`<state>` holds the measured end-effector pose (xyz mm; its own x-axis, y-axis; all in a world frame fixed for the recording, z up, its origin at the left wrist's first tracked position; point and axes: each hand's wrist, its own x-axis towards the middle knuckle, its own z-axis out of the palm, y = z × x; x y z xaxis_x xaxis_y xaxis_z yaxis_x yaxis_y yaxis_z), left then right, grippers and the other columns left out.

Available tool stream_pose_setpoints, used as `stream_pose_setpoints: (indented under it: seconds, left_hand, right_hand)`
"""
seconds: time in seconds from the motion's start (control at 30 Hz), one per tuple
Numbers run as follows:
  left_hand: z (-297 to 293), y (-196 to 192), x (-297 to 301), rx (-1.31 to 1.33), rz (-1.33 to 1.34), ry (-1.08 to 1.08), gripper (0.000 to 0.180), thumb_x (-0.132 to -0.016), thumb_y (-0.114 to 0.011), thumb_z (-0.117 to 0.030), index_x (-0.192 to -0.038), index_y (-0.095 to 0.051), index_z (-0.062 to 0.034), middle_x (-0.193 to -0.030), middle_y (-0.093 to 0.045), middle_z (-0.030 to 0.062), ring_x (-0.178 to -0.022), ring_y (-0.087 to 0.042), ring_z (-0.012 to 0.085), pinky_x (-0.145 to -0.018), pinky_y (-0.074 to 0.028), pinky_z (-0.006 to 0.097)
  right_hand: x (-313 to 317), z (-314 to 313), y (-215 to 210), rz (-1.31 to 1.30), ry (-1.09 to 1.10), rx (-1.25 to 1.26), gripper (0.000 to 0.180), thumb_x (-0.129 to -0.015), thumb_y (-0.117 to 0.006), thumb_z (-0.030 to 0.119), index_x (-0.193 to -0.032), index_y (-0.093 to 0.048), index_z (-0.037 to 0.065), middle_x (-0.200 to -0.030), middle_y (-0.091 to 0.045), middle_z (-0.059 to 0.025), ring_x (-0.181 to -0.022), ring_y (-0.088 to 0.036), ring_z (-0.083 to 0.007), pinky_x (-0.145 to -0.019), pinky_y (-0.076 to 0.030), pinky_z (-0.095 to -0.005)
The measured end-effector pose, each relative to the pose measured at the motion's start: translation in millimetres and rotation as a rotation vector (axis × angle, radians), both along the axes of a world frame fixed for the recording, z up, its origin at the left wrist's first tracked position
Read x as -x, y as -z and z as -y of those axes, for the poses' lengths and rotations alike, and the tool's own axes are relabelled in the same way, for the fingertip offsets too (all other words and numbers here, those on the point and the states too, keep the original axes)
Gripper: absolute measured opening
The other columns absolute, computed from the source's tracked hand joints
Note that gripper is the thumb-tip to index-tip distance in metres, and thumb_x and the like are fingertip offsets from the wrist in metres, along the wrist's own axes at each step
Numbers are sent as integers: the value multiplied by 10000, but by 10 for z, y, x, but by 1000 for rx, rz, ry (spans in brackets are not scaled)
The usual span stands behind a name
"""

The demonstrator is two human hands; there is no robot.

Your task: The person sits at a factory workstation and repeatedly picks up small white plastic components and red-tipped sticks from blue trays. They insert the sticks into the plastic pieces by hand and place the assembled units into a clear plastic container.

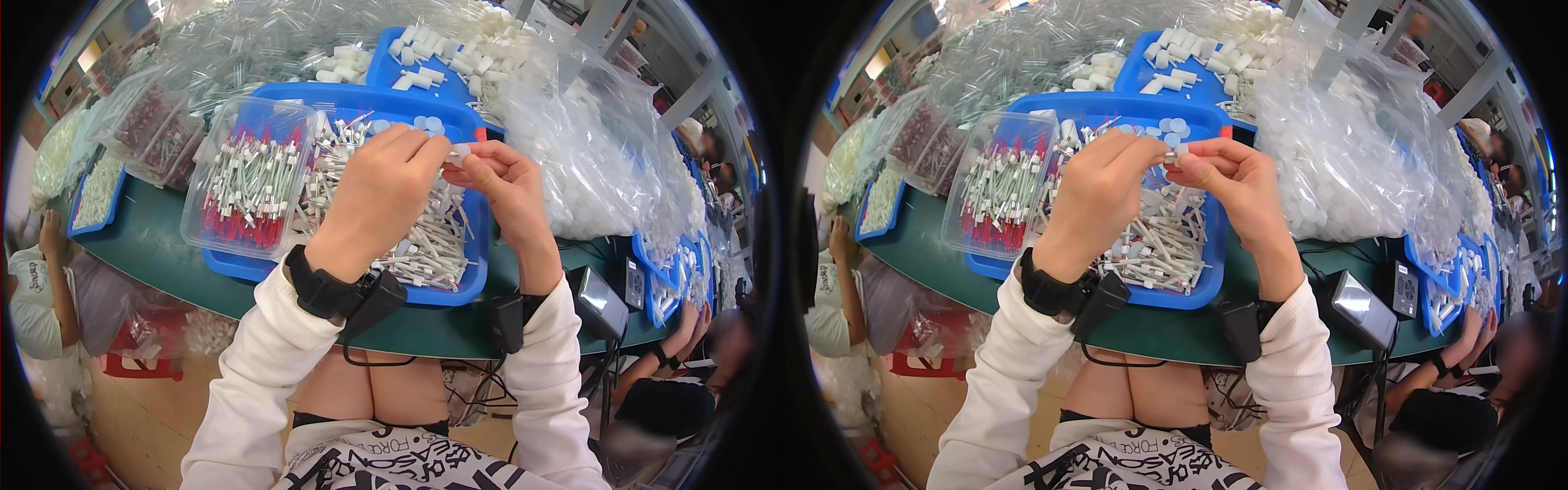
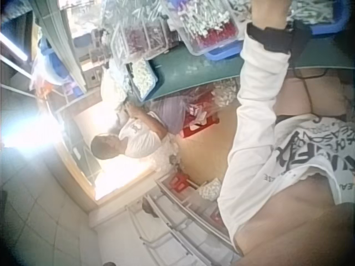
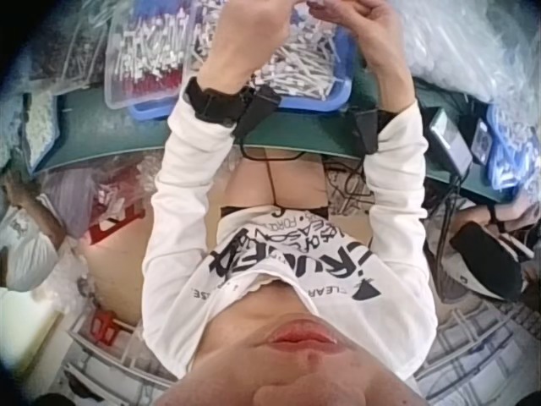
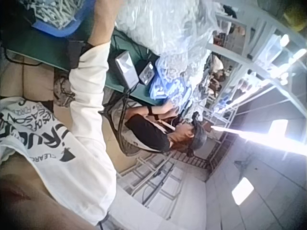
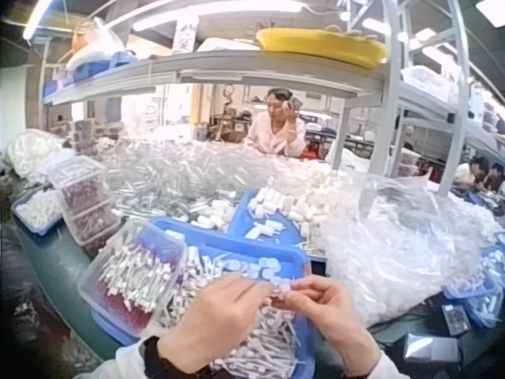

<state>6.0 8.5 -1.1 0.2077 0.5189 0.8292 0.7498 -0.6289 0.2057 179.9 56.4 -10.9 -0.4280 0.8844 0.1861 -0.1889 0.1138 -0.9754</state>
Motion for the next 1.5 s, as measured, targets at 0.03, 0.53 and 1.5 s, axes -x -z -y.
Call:
stream_pose_setpoints:
  seconds: [0.03, 0.53, 1.5]
  left_hand:
    - [-2, 0, -1, 6, 32, 8, 119, -682, -584, 26, -796, -574, -8, -736, -584, 103, -734, -569, 284, -659, -471, 369]
    - [-103, -44, 261, -24, 115, -161, 102, -822, -640, -91, -908, -664, -44, -826, -652, 85, -780, -597, 276, -728, -448, 372]
    - [-148, 158, 240, 383, 379, -347, 222, -881, -600, -204, -948, -632, 5, -843, -671, 130, -842, -621, 303, -751, -445, 413]
  right_hand:
    - [-1, 4, -18, -4, -4, 7, 226, -867, -668, 89, -1031, -618, -58, -923, -694, -149, -882, -683, -210, -801, -537, -306]
    - [4, -60, 36, 137, 283, -288, 195, -819, -716, 144, -939, -644, 8, -897, -674, -67, -772, -617, -105, -674, -500, -256]
    - [649, -205, -148, 819, 564, -609, 208, -646, -714, 290, -675, -708, 84, -762, -622, -107, -737, -617, -276, -656, -480, -391]
